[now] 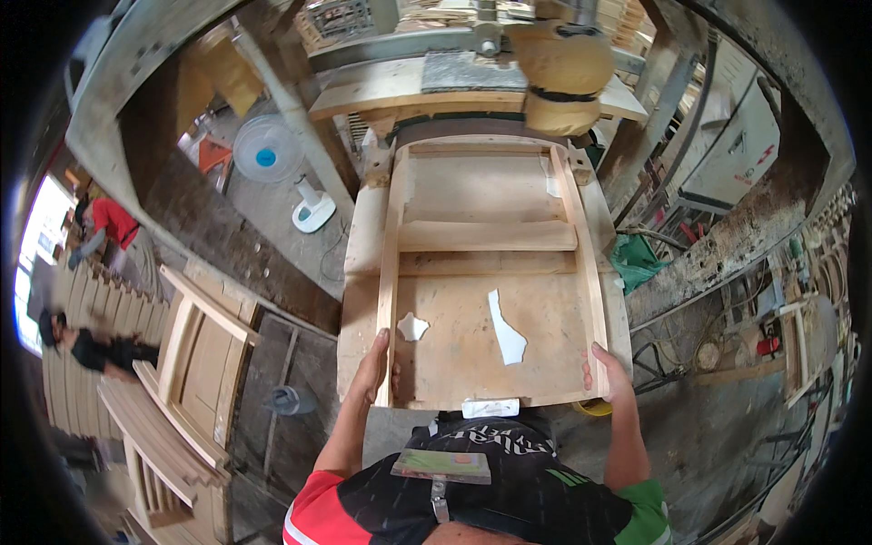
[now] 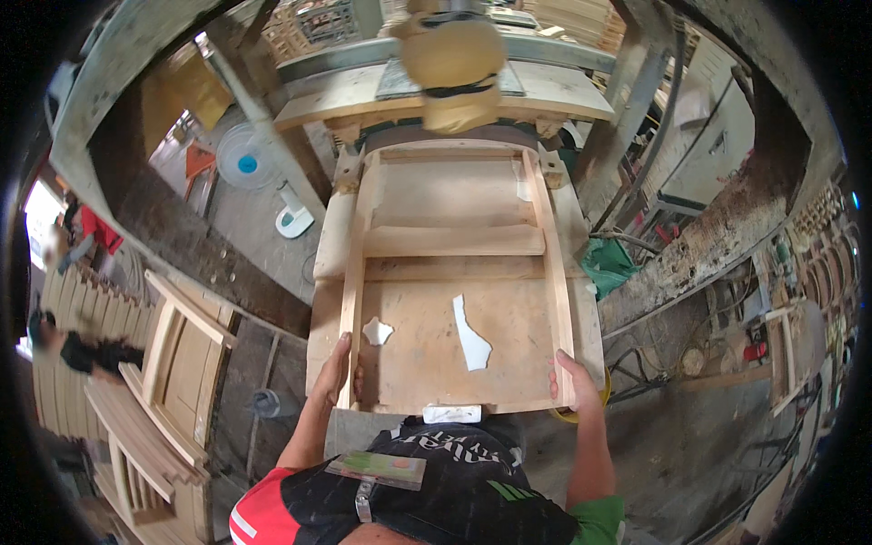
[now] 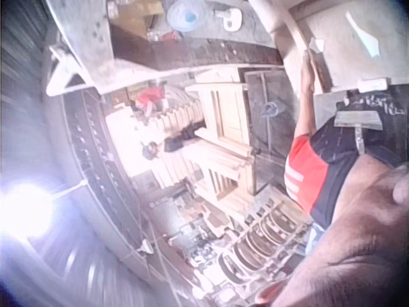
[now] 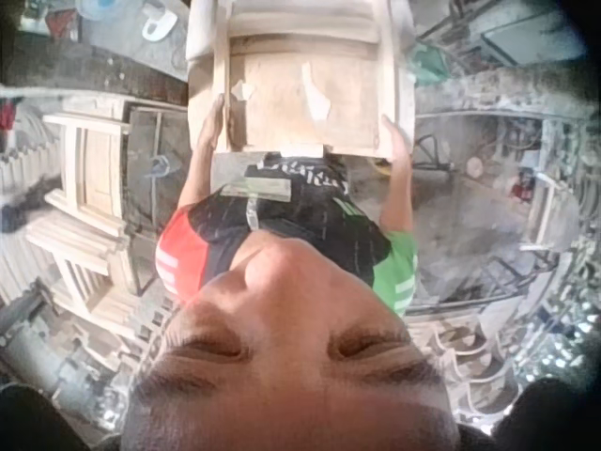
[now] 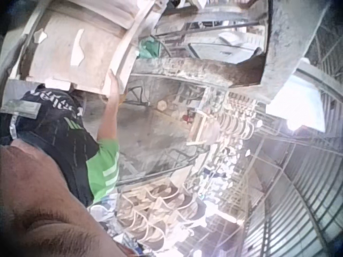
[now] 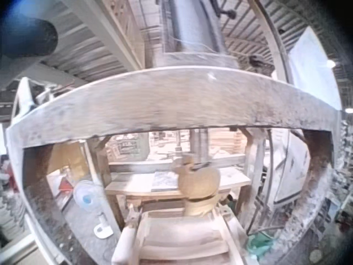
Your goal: The person repeatedly picks up a wooden chair frame and a curved backrest, places the backrest onto the frame, and sets the assembled chair down. The cycle repeats with multiple chair frames and backrests in a workshop setting.
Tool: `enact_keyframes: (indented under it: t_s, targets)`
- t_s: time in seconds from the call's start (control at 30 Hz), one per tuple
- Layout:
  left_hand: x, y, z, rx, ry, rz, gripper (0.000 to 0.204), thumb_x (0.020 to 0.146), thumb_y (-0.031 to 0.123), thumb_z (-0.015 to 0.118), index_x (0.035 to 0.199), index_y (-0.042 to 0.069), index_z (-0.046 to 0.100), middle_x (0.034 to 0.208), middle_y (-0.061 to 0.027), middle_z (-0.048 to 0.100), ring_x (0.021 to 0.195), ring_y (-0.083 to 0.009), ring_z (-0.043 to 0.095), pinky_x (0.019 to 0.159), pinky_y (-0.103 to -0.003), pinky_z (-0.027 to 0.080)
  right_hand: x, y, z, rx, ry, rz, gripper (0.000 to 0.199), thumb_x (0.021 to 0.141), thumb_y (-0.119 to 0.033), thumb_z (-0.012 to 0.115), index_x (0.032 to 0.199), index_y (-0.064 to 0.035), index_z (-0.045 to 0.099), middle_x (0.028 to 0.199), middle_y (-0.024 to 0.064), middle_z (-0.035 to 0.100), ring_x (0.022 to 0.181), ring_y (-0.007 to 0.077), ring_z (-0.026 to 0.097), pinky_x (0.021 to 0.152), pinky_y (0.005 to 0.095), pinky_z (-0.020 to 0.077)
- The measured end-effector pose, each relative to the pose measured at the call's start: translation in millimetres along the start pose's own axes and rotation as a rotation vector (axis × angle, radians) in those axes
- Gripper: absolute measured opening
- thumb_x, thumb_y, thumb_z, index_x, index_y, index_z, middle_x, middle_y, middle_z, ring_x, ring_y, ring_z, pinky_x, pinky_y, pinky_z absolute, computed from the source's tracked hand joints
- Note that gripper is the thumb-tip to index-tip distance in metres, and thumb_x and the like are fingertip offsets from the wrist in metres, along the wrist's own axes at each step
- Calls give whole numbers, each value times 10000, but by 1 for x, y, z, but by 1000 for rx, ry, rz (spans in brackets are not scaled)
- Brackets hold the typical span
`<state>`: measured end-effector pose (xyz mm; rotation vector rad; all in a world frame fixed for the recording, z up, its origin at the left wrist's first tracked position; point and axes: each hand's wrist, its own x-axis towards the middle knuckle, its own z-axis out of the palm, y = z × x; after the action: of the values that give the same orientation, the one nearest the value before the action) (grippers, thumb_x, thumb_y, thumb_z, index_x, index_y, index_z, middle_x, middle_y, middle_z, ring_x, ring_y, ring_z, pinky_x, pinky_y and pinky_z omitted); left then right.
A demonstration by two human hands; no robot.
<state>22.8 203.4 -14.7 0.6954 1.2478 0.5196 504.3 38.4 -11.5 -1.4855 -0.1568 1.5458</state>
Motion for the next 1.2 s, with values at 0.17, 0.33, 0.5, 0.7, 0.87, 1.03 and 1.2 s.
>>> enact_keyframes:
  t_s: [0.17,0.33,0.5,0.7,0.87,1.03,1.2]
  targets:
    - [-6,-1,0,-24,-28,86,631,965,757,469,964,138,594,688,-41,566,497,-177,557,448,-362,488,-3,3,2,-11,-3,-16,515,944,-526,690,1190,-90,571,730,43,593,528,174,562,494,344,470]
    - [-17,-1,-10,8,16,57,647,957,764,479,935,125,575,697,-32,556,512,-169,532,475,-343,459,-11,11,7,-5,-20,-25,504,958,-530,673,1192,-97,566,731,46,593,528,176,559,495,344,467]
    - [-33,-12,-15,0,2,47,680,952,770,485,1001,99,584,695,-38,555,519,-167,533,475,-340,458,-31,27,4,1,-21,-21,496,968,-533,659,1187,-100,561,733,49,596,529,171,562,487,331,456]
    - [-57,-20,-24,0,36,34,702,951,762,503,1057,74,601,693,-44,561,507,-169,552,463,-338,466,-59,36,11,-17,-24,-24,529,964,-554,657,1228,-105,568,729,28,596,527,145,554,471,320,445]
    - [-66,-26,-36,-19,11,64,696,971,730,500,1094,53,604,695,-52,566,503,-148,550,449,-319,480,-76,45,18,-1,19,-29,537,971,-553,647,1232,-90,571,712,21,580,516,142,548,457,320,442]
    - [-86,-27,-32,-20,40,42,707,971,729,508,1076,34,589,692,-69,565,521,-170,578,432,-329,480,-86,59,10,-8,48,-87,493,986,-537,634,1155,-77,573,669,32,556,469,158,518,421,319,431]
    - [-104,-36,-34,-8,28,42,724,960,747,512,1064,36,593,706,-63,563,548,-165,590,467,-325,496,-99,66,-1,-32,24,-101,489,992,-504,644,1183,-59,572,687,53,579,468,168,544,422,342,475]
